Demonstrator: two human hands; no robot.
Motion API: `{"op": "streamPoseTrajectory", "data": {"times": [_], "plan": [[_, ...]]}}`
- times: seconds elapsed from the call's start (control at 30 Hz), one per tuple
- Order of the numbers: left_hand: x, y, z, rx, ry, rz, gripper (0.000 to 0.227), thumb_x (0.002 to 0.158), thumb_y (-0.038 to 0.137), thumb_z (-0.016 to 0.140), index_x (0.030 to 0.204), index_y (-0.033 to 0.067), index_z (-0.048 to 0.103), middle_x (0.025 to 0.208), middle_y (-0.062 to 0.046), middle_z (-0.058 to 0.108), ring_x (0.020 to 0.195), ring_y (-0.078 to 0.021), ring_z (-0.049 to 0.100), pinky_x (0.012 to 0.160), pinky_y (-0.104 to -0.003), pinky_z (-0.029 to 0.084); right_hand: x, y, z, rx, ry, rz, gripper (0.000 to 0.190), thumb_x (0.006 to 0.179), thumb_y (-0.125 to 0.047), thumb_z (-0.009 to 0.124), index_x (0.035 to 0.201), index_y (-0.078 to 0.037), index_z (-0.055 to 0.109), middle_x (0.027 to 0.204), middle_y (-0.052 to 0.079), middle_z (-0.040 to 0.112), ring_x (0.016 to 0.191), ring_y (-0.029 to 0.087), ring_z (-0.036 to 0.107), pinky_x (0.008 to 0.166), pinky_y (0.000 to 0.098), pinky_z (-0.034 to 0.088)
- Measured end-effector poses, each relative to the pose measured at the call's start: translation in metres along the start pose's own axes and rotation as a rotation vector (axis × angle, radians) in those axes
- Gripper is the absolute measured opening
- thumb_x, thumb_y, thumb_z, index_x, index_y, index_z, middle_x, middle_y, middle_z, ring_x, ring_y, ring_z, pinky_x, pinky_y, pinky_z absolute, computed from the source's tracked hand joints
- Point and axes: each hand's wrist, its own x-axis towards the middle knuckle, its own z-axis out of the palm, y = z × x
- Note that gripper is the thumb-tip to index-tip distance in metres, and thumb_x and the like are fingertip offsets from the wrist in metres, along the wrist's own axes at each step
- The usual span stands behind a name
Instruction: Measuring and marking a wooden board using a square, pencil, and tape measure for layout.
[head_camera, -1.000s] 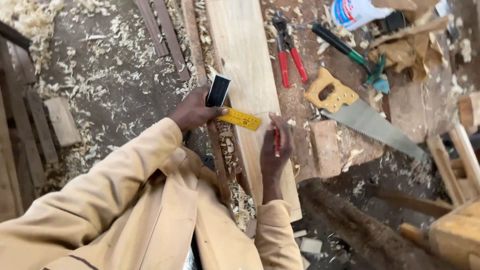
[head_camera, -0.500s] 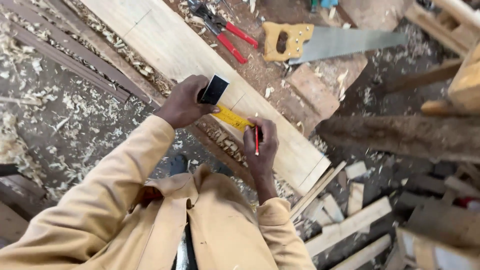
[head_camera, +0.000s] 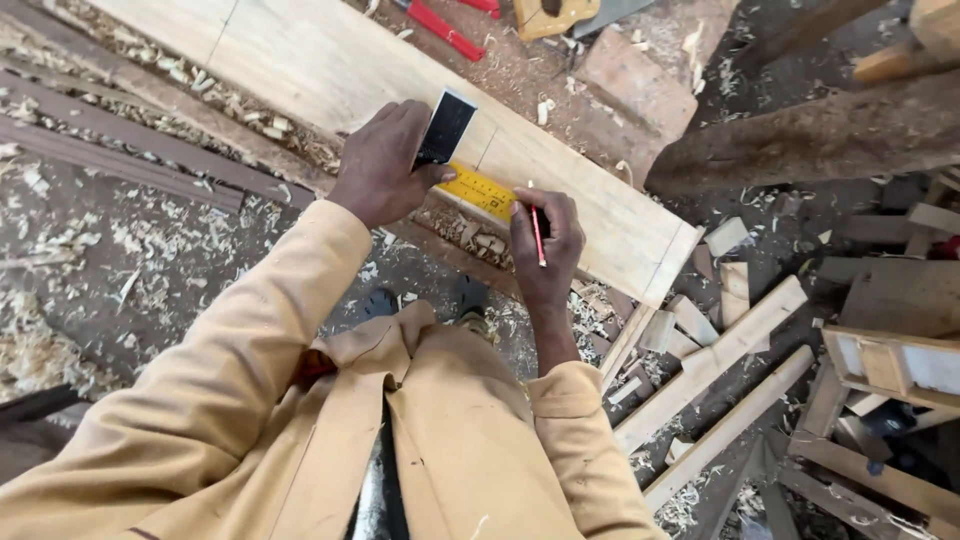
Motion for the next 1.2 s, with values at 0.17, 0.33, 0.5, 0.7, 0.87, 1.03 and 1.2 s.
{"op": "streamPoseTrajectory", "data": {"times": [0.17,0.33,0.5,0.7,0.87,1.03,1.2], "plan": [[-0.006,-0.010,0.004,-0.062,0.108,0.141,0.046,0.070,0.038,0.075,0.089,0.0085,0.045,0.081,-0.009,0.049,0.085,-0.0306,0.053,0.071,-0.042,0.046,-0.003,0.010,0.001,0.128,0.030,0.050,0.009,0.081,-0.009,0.065,0.090,-0.008,0.066,0.083,0.010,0.059,0.084,0.023,0.060,0.078,0.0339,0.047],[-0.006,-0.009,0.003,-0.053,0.131,0.131,0.044,0.069,0.037,0.075,0.088,0.0088,0.046,0.079,-0.009,0.049,0.084,-0.0306,0.053,0.069,-0.042,0.047,0.000,0.010,-0.001,0.132,-0.015,0.056,0.010,0.081,-0.007,0.064,0.091,-0.006,0.066,0.084,0.013,0.061,0.084,0.024,0.060,0.078,0.0352,0.045],[-0.005,-0.008,0.005,-0.041,0.108,0.141,0.046,0.071,0.039,0.072,0.091,0.0070,0.046,0.081,-0.009,0.049,0.087,-0.0305,0.053,0.069,-0.042,0.048,0.000,0.012,0.000,0.147,-0.022,0.079,0.010,0.082,-0.007,0.064,0.092,-0.007,0.066,0.084,0.012,0.061,0.083,0.021,0.059,0.078,0.0341,0.045],[-0.004,-0.009,0.006,-0.022,0.079,0.129,0.045,0.072,0.040,0.070,0.091,0.0079,0.046,0.083,-0.008,0.049,0.089,-0.0289,0.052,0.071,-0.041,0.048,-0.003,-0.007,0.003,0.307,0.203,0.144,0.019,0.088,-0.016,0.056,0.097,0.000,0.060,0.071,0.011,0.060,0.064,0.011,0.049,0.064,0.0282,0.043],[-0.005,-0.007,0.002,-0.027,0.073,0.112,0.044,0.072,0.039,0.070,0.091,0.0072,0.046,0.082,-0.008,0.049,0.088,-0.0301,0.052,0.071,-0.042,0.048,-0.020,-0.007,0.001,0.256,0.252,0.211,0.021,0.091,-0.018,0.048,0.093,-0.002,0.062,0.064,0.009,0.058,0.064,0.011,0.050,0.063,0.0245,0.042],[-0.005,-0.007,0.002,-0.025,0.061,0.122,0.044,0.072,0.038,0.070,0.091,0.0075,0.045,0.082,-0.008,0.049,0.088,-0.0299,0.052,0.071,-0.042,0.048,-0.025,-0.010,-0.004,0.221,0.224,0.244,0.015,0.083,-0.014,0.055,0.088,-0.001,0.061,0.064,0.011,0.058,0.065,0.013,0.052,0.064,0.0273,0.042],[-0.004,-0.004,-0.001,-0.033,0.060,0.132,0.045,0.075,0.042,0.068,0.091,0.0069,0.045,0.082,-0.009,0.048,0.089,-0.0306,0.052,0.071,-0.043,0.047,-0.024,-0.015,-0.009,0.236,0.154,0.292,0.009,0.078,-0.006,0.059,0.084,-0.002,0.063,0.066,0.009,0.060,0.063,0.010,0.052,0.061,0.0237,0.044]]}}
